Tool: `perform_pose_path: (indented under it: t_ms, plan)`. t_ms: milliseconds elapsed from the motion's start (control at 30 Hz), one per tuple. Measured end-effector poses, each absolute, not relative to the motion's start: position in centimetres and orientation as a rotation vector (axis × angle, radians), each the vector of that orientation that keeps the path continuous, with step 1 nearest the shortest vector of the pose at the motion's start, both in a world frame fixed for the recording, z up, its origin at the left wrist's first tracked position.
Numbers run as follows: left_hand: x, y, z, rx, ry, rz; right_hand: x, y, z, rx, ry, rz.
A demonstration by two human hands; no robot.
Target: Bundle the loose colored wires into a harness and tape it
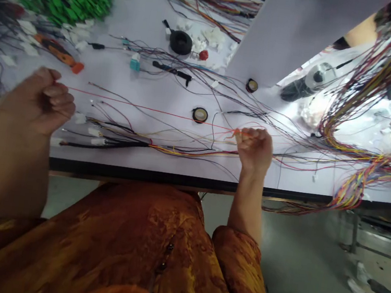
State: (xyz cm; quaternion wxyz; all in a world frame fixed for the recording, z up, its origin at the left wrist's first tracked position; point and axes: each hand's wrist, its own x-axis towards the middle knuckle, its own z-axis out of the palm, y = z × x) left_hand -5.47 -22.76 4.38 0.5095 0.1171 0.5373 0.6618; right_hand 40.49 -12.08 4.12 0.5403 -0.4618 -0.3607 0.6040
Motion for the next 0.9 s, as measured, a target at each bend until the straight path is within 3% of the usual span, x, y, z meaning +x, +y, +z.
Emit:
perform_pose_path:
  t_ms: [167,333,467,633,767,900]
  plan:
    - [-2.2,-27.0,3.0,0.383,1.306,1.657,39.4,-12.2,4.3,-1.057,-1.235,1.579]
    - [-0.3,-28.6,2.2,0.6,1.228,1.498,36.2,-13.2,4.4,-1.158,-1.504,1.816]
    - [-1.6,-30.1,0.9,0.568,1.278,1.535,38.3,-10.9,5.6,-1.198,-1.252,1.529]
    - [-3.2,-33.3,-0.7,0.484,1.335,1.515,44.1,-9.2,6.5,-1.434,-1.409,1.039]
    - [-4.0,-35.4,-1.7,0.408,1.403,1.483,46.8,-8.1,6.1,-1.147,-1.265,1.188]
    - [-4.3,-36.5,-1.9,0.525,1.401,1.288,42.8,-6.9,7.4,-1.261,-1.528,1.396]
